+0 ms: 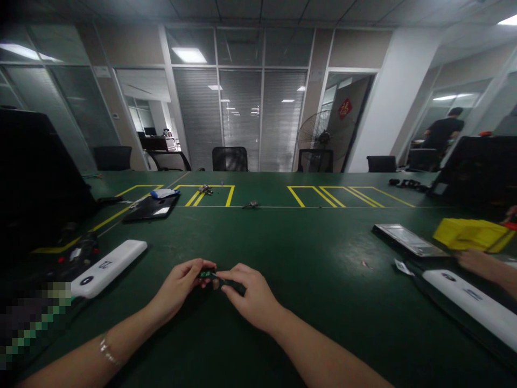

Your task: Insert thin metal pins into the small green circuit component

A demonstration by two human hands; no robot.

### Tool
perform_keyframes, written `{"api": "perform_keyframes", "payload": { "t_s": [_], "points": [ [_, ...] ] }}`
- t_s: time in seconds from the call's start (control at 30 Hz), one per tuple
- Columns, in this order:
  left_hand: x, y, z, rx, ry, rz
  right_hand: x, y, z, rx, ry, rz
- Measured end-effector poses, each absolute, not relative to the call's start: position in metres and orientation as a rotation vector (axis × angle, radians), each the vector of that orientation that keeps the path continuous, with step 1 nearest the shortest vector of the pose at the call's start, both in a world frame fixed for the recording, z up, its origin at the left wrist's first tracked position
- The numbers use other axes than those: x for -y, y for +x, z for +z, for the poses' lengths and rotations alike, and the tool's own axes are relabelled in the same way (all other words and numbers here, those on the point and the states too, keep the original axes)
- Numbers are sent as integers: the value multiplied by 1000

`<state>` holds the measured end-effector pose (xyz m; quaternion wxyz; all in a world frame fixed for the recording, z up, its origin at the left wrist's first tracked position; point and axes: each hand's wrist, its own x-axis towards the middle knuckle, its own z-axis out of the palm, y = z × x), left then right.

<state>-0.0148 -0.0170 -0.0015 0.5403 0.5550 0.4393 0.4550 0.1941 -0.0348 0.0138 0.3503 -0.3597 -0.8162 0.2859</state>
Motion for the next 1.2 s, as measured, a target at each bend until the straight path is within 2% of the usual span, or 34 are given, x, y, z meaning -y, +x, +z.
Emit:
{"api": "perform_keyframes", "payload": {
  "t_s": [0.33, 1.2],
  "points": [
    [22, -15, 5, -958, 1503, 1133, 32, 196, 11, 2024, -985, 779],
    [24, -15, 8, -923, 1403, 1131, 33, 196, 14, 2008, -890, 817]
  ]
}}
